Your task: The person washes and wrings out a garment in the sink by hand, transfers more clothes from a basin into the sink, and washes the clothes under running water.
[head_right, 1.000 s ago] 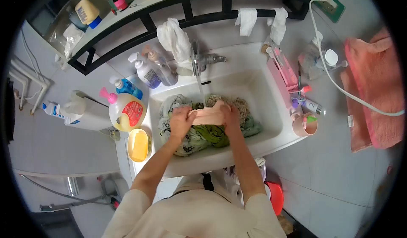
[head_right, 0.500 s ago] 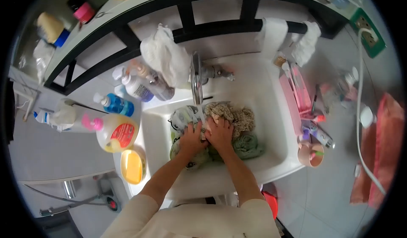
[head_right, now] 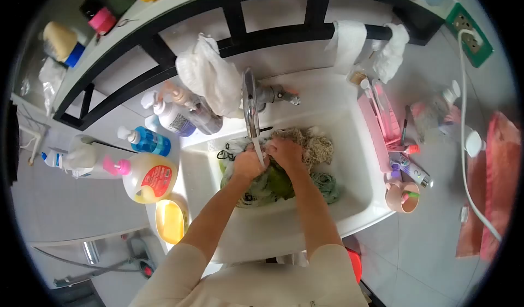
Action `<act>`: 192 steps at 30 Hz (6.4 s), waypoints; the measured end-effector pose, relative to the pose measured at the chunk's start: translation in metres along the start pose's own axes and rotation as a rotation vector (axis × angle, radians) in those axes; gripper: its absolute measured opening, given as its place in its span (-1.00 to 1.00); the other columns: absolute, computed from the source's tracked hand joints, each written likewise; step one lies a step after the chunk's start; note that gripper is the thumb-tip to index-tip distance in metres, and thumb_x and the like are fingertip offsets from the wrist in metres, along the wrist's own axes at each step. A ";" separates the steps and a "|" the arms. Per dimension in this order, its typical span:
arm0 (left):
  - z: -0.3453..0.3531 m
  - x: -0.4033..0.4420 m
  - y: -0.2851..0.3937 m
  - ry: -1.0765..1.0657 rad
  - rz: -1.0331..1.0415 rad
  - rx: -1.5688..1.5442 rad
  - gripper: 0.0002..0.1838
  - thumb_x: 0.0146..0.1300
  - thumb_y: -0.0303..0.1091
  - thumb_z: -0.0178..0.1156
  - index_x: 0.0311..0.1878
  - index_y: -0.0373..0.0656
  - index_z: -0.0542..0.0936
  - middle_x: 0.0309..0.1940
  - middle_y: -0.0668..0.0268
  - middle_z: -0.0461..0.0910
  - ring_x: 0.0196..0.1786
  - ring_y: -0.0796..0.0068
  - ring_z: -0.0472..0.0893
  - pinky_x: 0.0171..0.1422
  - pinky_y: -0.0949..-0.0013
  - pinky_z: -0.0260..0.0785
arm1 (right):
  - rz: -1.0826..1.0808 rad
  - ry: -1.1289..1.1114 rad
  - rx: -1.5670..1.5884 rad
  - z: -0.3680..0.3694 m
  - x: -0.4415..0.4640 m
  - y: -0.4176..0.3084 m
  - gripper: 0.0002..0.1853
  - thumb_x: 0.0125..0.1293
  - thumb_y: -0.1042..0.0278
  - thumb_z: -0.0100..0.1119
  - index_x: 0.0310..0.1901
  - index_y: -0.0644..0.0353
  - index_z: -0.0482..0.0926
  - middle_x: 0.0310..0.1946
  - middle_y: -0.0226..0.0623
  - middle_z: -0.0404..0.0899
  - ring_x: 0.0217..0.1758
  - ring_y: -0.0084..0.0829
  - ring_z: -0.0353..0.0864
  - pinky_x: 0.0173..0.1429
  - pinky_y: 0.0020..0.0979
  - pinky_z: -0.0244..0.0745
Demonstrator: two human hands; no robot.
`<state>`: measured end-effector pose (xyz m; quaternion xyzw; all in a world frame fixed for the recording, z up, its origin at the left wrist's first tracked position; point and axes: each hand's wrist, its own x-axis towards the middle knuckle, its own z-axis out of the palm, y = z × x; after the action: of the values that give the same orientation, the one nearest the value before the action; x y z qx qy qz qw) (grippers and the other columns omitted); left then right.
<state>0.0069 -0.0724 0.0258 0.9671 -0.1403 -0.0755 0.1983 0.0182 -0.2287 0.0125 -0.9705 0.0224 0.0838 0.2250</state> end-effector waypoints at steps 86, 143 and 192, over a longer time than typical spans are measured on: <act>-0.149 -0.108 -0.036 0.164 -0.275 -1.299 -0.44 -0.13 -0.51 0.22 0.06 -0.33 0.42 -0.16 0.18 0.54 -0.21 0.32 0.56 -0.04 0.31 0.42 | 0.179 0.454 0.246 -0.004 -0.106 0.060 -0.67 0.36 0.08 -0.13 -0.15 0.09 0.58 -0.25 -0.16 0.56 -0.16 -0.12 0.53 -0.09 -0.20 0.46; 0.085 0.015 0.100 0.186 0.061 -0.698 -0.81 0.09 -0.44 0.17 -0.18 -0.17 0.59 -0.33 0.11 0.55 -0.24 0.14 0.55 -0.17 0.22 0.41 | 0.349 0.064 1.885 0.060 -0.037 0.102 -0.85 0.21 0.29 0.11 -0.32 0.18 0.53 -0.40 -0.31 0.54 -0.31 -0.46 0.52 -0.12 -0.39 0.46; 0.045 -0.023 0.080 0.405 0.028 -0.681 -0.88 0.12 -0.45 0.17 -0.35 -0.23 0.43 -0.44 0.35 0.47 -0.40 0.55 0.40 -0.34 0.47 0.30 | 0.103 0.334 1.931 0.092 -0.062 0.036 -0.83 0.28 0.48 -0.01 -0.12 0.26 0.49 -0.22 -0.27 0.54 -0.19 -0.42 0.54 -0.12 -0.38 0.48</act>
<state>-0.0437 -0.1520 0.0190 0.8394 -0.0786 0.0775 0.5323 -0.0601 -0.2201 -0.0741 -0.3664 0.1554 -0.0991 0.9120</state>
